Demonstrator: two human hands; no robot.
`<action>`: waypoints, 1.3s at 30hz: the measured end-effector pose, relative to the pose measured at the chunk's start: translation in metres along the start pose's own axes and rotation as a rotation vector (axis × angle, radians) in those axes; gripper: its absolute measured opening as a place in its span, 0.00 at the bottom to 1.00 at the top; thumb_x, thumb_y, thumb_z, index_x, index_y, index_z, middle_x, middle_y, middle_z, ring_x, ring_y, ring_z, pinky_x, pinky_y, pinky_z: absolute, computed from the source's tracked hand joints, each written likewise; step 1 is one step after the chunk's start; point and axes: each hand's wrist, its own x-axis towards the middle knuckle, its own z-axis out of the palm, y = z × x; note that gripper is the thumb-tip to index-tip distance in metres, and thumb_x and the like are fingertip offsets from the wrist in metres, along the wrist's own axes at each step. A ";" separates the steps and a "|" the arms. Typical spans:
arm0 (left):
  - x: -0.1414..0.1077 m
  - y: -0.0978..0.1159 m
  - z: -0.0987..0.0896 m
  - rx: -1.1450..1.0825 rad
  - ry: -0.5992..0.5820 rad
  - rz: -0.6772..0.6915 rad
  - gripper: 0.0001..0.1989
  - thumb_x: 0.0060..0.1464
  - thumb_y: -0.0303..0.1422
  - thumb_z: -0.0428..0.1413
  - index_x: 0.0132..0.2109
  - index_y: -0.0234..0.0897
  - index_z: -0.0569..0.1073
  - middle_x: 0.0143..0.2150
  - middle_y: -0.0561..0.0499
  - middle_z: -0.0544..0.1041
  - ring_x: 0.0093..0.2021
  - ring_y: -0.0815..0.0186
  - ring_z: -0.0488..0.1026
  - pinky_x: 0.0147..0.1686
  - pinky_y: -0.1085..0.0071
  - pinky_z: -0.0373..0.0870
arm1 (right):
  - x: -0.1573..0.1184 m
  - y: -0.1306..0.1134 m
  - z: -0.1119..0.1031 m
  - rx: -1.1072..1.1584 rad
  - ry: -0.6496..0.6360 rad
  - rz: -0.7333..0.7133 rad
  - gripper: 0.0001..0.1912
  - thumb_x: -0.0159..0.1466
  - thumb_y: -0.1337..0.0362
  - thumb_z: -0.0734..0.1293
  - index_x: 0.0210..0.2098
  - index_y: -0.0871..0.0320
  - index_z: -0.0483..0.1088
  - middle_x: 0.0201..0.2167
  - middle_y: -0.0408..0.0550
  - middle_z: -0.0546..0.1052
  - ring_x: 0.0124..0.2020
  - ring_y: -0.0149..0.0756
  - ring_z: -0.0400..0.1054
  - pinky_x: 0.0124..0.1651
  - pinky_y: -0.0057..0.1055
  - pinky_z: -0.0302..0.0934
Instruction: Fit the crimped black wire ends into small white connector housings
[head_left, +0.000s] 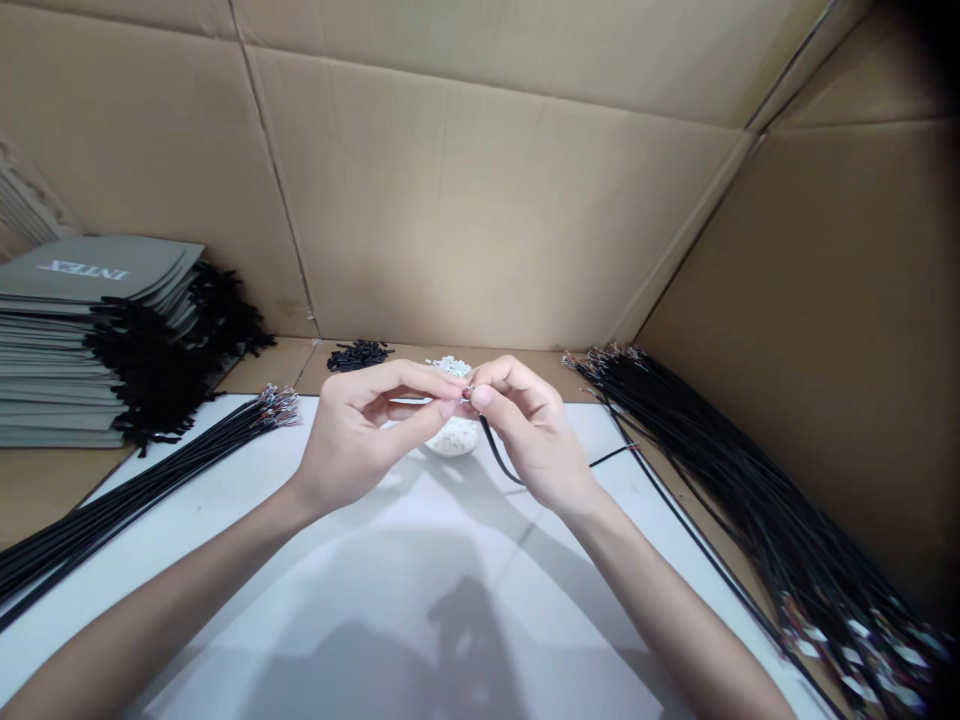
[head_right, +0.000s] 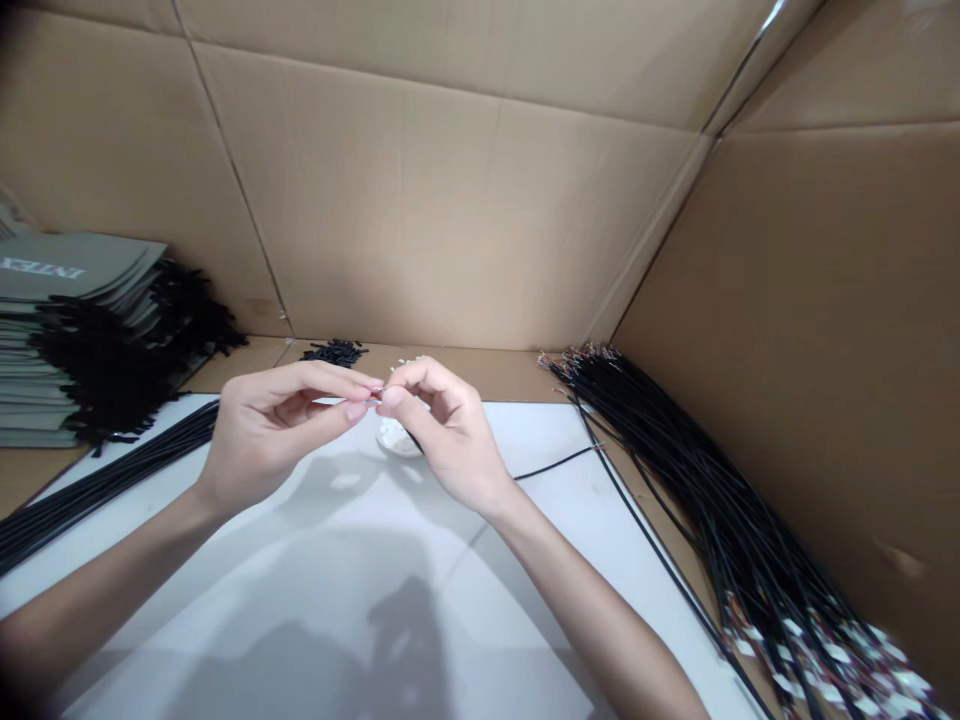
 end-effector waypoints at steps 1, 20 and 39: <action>0.001 -0.002 -0.002 0.050 0.000 0.071 0.05 0.55 0.24 0.62 0.36 0.39 0.80 0.40 0.50 0.85 0.41 0.62 0.83 0.40 0.69 0.84 | 0.000 -0.002 0.001 0.040 -0.047 0.056 0.10 0.67 0.57 0.68 0.33 0.55 0.68 0.32 0.41 0.71 0.33 0.30 0.66 0.39 0.28 0.65; 0.006 0.015 -0.021 0.231 -0.084 0.043 0.07 0.57 0.31 0.64 0.43 0.41 0.77 0.37 0.54 0.85 0.36 0.66 0.83 0.38 0.77 0.82 | -0.009 -0.005 0.013 -0.109 0.000 0.006 0.11 0.71 0.57 0.64 0.35 0.56 0.65 0.27 0.40 0.69 0.21 0.25 0.54 0.24 0.27 0.49; 0.012 0.010 -0.029 0.330 -0.264 0.003 0.04 0.58 0.29 0.62 0.39 0.43 0.80 0.39 0.54 0.83 0.39 0.64 0.81 0.41 0.73 0.79 | -0.011 -0.001 0.013 -0.087 -0.031 0.018 0.11 0.70 0.55 0.65 0.35 0.55 0.66 0.26 0.40 0.67 0.21 0.26 0.50 0.24 0.28 0.45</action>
